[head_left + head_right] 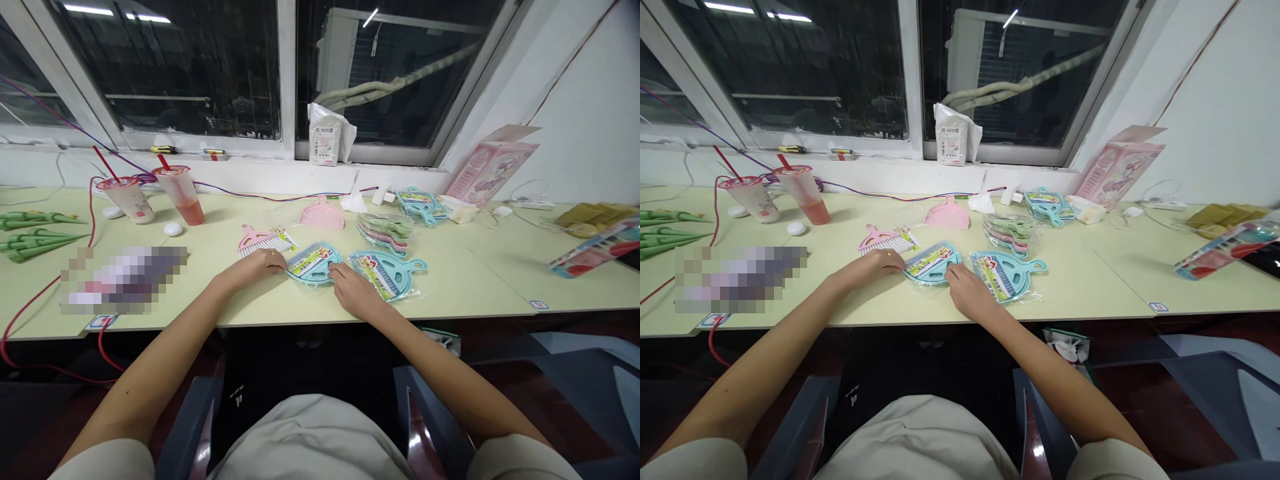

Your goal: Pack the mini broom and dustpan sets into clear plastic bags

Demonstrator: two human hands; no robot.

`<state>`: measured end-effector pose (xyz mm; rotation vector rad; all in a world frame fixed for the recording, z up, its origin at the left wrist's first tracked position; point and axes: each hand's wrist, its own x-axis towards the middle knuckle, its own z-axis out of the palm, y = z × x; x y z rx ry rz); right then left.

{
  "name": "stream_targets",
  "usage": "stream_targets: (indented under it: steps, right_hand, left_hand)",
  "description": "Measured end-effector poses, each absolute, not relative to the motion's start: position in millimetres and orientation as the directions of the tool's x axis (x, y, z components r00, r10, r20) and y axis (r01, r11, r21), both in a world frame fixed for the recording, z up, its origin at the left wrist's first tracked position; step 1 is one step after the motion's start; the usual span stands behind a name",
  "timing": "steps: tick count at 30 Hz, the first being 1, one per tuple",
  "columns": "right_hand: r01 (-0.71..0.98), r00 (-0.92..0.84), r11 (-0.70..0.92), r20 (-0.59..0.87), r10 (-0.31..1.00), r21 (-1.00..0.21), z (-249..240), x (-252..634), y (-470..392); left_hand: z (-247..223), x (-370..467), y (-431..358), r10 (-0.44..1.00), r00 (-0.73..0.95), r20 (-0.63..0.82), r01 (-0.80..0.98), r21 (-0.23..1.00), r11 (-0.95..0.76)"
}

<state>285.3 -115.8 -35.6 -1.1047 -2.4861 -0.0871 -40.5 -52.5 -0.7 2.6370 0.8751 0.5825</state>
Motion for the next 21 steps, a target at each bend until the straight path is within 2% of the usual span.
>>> stream_targets:
  steps: [12, 18, 21]
  right_hand:
    - [0.713, -0.618, 0.693, 0.372, 0.693, -0.106, -35.7, 286.5, -112.3]
    - [0.665, -0.587, 0.701, 0.401, 0.703, -0.256, -15.6, 286.6, -103.3]
    - [0.711, -0.463, 0.599, 0.396, 0.793, -0.368, 7.2, 280.2, -75.4]
  left_hand:
    - [-3.1, -33.1, -58.3, 0.589, 0.747, 0.307, 0.544, 0.225, -0.808]
    - [-0.2, -30.2, -59.7, 0.574, 0.765, 0.291, 0.52, 0.247, -0.818]
    - [-0.5, -27.8, -60.8, 0.578, 0.762, 0.291, 0.513, 0.273, -0.814]
